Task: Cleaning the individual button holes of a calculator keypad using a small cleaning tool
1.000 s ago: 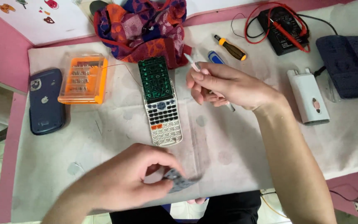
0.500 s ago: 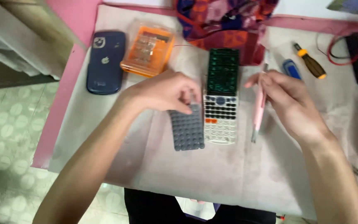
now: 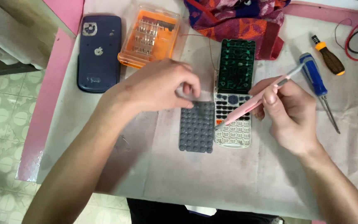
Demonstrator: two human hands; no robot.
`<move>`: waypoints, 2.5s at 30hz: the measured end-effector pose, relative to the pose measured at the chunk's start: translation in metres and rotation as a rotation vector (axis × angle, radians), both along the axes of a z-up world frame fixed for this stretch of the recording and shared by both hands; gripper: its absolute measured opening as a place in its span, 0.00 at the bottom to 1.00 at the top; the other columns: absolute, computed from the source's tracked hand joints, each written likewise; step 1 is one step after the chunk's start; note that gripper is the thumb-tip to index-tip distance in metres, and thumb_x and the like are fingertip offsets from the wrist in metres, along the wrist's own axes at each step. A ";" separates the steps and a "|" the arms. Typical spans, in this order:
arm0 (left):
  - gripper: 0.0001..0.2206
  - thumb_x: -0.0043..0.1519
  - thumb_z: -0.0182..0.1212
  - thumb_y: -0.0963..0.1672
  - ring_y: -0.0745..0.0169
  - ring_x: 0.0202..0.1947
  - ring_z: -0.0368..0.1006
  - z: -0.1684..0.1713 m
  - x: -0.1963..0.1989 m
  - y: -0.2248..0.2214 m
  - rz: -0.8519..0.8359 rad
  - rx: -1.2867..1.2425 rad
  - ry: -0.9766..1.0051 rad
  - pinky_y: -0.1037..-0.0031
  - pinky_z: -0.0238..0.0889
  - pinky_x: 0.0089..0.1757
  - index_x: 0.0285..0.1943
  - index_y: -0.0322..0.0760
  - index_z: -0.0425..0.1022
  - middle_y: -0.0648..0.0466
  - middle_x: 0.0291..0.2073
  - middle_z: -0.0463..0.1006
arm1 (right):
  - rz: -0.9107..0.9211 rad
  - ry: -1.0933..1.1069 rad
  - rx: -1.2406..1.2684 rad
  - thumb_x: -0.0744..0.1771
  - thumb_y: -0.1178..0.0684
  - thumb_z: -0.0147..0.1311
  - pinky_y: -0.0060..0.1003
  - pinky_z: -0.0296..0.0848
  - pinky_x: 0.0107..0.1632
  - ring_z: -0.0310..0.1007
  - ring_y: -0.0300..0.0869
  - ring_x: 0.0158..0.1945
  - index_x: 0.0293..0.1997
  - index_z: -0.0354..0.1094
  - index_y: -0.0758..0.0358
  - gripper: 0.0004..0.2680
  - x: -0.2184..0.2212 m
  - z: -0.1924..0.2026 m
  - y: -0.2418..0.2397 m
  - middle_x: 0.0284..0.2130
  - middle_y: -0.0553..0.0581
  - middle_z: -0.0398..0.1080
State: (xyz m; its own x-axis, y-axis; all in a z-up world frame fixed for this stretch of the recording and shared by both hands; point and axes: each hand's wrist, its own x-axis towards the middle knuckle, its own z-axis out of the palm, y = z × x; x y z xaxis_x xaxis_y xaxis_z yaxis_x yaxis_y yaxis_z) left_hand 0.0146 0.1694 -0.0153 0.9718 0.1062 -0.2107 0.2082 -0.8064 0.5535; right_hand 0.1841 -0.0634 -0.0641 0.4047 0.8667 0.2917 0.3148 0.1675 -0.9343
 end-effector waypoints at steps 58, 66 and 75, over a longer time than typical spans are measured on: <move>0.28 0.42 0.80 0.57 0.57 0.39 0.74 -0.018 -0.015 -0.017 -0.029 0.107 0.237 0.61 0.65 0.36 0.42 0.51 0.67 0.63 0.39 0.79 | 0.081 -0.766 0.041 0.71 0.59 0.54 0.36 0.71 0.31 0.73 0.45 0.32 0.41 0.69 0.73 0.05 -0.024 0.002 0.040 0.38 0.65 0.72; 0.05 0.59 0.64 0.42 0.72 0.16 0.62 0.005 -0.027 0.007 0.077 -0.039 0.150 0.74 0.53 0.25 0.34 0.47 0.73 0.64 0.14 0.71 | 0.261 -0.625 0.157 0.67 0.67 0.56 0.37 0.80 0.41 0.81 0.47 0.38 0.45 0.71 0.71 0.05 -0.033 0.032 0.041 0.39 0.65 0.77; 0.19 0.50 0.74 0.58 0.66 0.28 0.73 0.006 -0.017 -0.010 0.132 0.186 0.419 0.69 0.65 0.34 0.26 0.52 0.69 0.68 0.24 0.78 | 0.277 -0.589 0.054 0.64 0.68 0.58 0.31 0.81 0.40 0.81 0.42 0.37 0.41 0.76 0.70 0.05 -0.033 0.025 0.046 0.37 0.58 0.78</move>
